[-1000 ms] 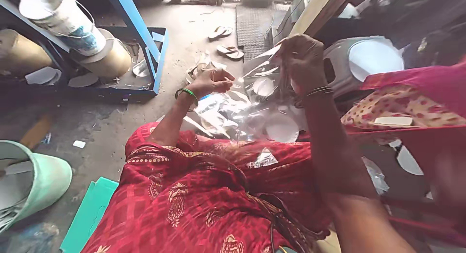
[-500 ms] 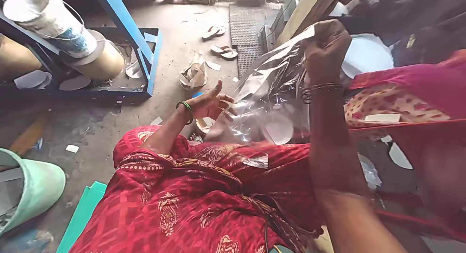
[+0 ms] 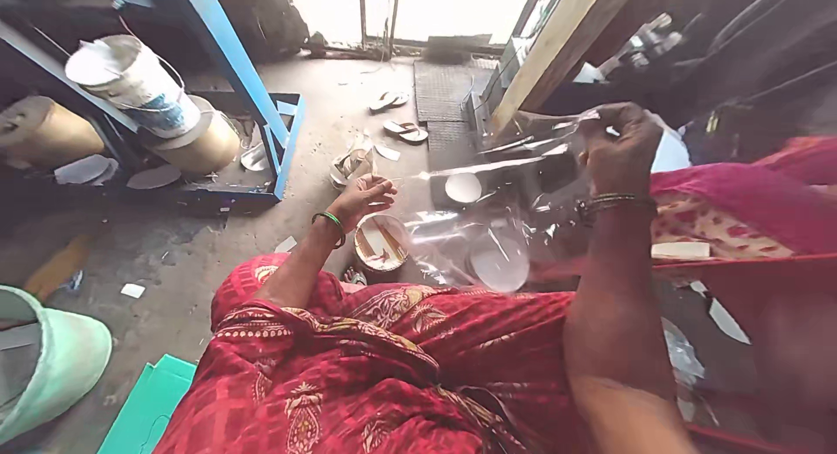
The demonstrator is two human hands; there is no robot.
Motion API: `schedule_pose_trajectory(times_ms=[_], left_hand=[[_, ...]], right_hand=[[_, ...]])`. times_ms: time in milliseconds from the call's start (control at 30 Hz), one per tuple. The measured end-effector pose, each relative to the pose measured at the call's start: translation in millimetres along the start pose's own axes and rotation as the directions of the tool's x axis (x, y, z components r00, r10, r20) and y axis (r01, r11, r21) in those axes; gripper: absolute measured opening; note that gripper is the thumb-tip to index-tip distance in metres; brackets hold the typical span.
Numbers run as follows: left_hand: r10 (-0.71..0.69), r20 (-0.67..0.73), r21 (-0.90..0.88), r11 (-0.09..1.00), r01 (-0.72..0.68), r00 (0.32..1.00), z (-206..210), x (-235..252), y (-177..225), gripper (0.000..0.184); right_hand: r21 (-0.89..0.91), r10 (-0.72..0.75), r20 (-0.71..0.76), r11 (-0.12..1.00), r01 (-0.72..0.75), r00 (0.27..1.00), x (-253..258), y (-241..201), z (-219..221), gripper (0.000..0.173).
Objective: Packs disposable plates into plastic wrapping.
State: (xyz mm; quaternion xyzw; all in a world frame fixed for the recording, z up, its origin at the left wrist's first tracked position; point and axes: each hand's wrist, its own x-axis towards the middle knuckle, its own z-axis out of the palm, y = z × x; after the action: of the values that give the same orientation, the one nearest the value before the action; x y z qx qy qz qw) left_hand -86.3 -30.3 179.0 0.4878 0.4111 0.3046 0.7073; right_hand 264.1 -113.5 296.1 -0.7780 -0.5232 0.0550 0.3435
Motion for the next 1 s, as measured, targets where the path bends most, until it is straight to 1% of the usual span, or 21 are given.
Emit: schedule_pose_trajectory(times_ms=[33, 67, 100, 133, 200, 233, 267, 333, 367, 400, 467, 533, 600, 633, 667, 700, 767, 800, 833, 900, 1000], left_hand=[[0.024, -0.061, -0.081, 0.996, -0.028, 0.998, -1, 1, 2, 0.03], [0.042, -0.127, -0.149, 0.987, -0.061, 0.991, -1, 1, 5, 0.033], [0.058, -0.193, -0.214, 0.972, -0.1, 0.979, -1, 1, 7, 0.033], [0.06, -0.262, -0.268, 0.954, -0.133, 0.963, 0, 1, 10, 0.031], [0.073, -0.35, -0.276, 0.945, -0.177, 0.934, 0, 2, 12, 0.024], [0.108, -0.379, -0.215, 0.956, -0.201, 0.919, 0, 3, 10, 0.021], [0.176, -0.398, -0.098, 0.967, -0.233, 0.9, -1, 5, 7, 0.019], [0.367, -0.346, 0.219, 0.926, -0.306, 0.863, -5, 9, 4, 0.018], [0.441, -0.29, 0.343, 0.876, -0.338, 0.849, -2, 7, 4, 0.02], [0.496, -0.233, 0.429, 0.824, -0.369, 0.837, 3, 4, 6, 0.021], [0.56, -0.116, 0.51, 0.742, -0.434, 0.821, 17, -3, 8, 0.024], [0.614, 0.0, 0.51, 0.679, -0.528, 0.789, 32, -8, 7, 0.024], [0.639, 0.076, 0.496, 0.641, -0.585, 0.765, 42, -13, 3, 0.026], [0.644, 0.089, 0.499, 0.632, -0.594, 0.76, 45, -14, 2, 0.031], [0.634, 0.091, 0.51, 0.633, -0.583, 0.768, 46, -15, 2, 0.036], [0.609, 0.08, 0.505, 0.658, -0.559, 0.789, 45, -15, 2, 0.04], [0.546, 0.047, 0.433, 0.744, -0.51, 0.837, 45, -18, 1, 0.05], [0.509, 0.035, 0.357, 0.797, -0.486, 0.86, 45, -17, 4, 0.054], [0.455, 0.029, 0.268, 0.854, -0.446, 0.89, 46, -17, 6, 0.057], [0.355, 0.053, 0.125, 0.925, -0.359, 0.933, 42, -16, 10, 0.064], [0.256, 0.137, 0.07, 0.961, -0.267, 0.957, 29, -15, 14, 0.079]], right_hand=[[0.161, -0.142, -0.032, 0.976, 0.145, 0.989, 6, 37, 11, 0.031], [0.236, -0.123, 0.031, 0.965, 0.113, 0.992, 11, 54, 16, 0.032], [0.245, -0.095, 0.111, 0.967, 0.066, 0.989, 13, 62, 20, 0.03], [0.208, -0.088, 0.196, 0.977, 0.046, 0.977, 12, 66, 24, 0.026], [0.034, -0.108, 0.356, 0.994, 0.102, 0.928, 4, 72, 33, 0.016], [-0.077, -0.088, 0.43, 0.988, 0.133, 0.899, -3, 74, 38, 0.013], [-0.171, -0.079, 0.472, 0.969, 0.179, 0.878, -12, 77, 44, 0.012], [-0.245, -0.108, 0.442, 0.941, 0.235, 0.891, -26, 62, 52, 0.022], [-0.202, -0.203, 0.398, 0.932, 0.301, 0.895, -30, 44, 53, 0.028], [-0.102, -0.313, 0.349, 0.924, 0.368, 0.883, -29, 24, 55, 0.034], [0.188, -0.452, 0.322, 0.892, 0.412, 0.832, -27, -19, 69, 0.053], [0.415, -0.539, 0.36, 0.823, 0.387, 0.761, -35, -44, 90, 0.076], [0.54, -0.596, 0.417, 0.77, 0.34, 0.686, -45, -54, 104, 0.089], [0.564, -0.59, 0.455, 0.771, 0.297, 0.667, -48, -56, 107, 0.09], [0.584, -0.575, 0.482, 0.773, 0.246, 0.661, -51, -57, 108, 0.086], [0.617, -0.556, 0.502, 0.767, 0.176, 0.662, -54, -58, 107, 0.073], [0.69, -0.516, 0.535, 0.723, 0.006, 0.669, -62, -58, 108, 0.031], [0.716, -0.508, 0.531, 0.697, -0.038, 0.679, -62, -57, 110, 0.012], [0.723, -0.5, 0.518, 0.689, -0.043, 0.694, -62, -57, 110, 0.006], [0.698, -0.456, 0.485, 0.716, -0.016, 0.746, -60, -57, 109, 0.009], [0.691, -0.373, 0.407, 0.722, -0.014, 0.834, -52, -51, 107, 0.011]])
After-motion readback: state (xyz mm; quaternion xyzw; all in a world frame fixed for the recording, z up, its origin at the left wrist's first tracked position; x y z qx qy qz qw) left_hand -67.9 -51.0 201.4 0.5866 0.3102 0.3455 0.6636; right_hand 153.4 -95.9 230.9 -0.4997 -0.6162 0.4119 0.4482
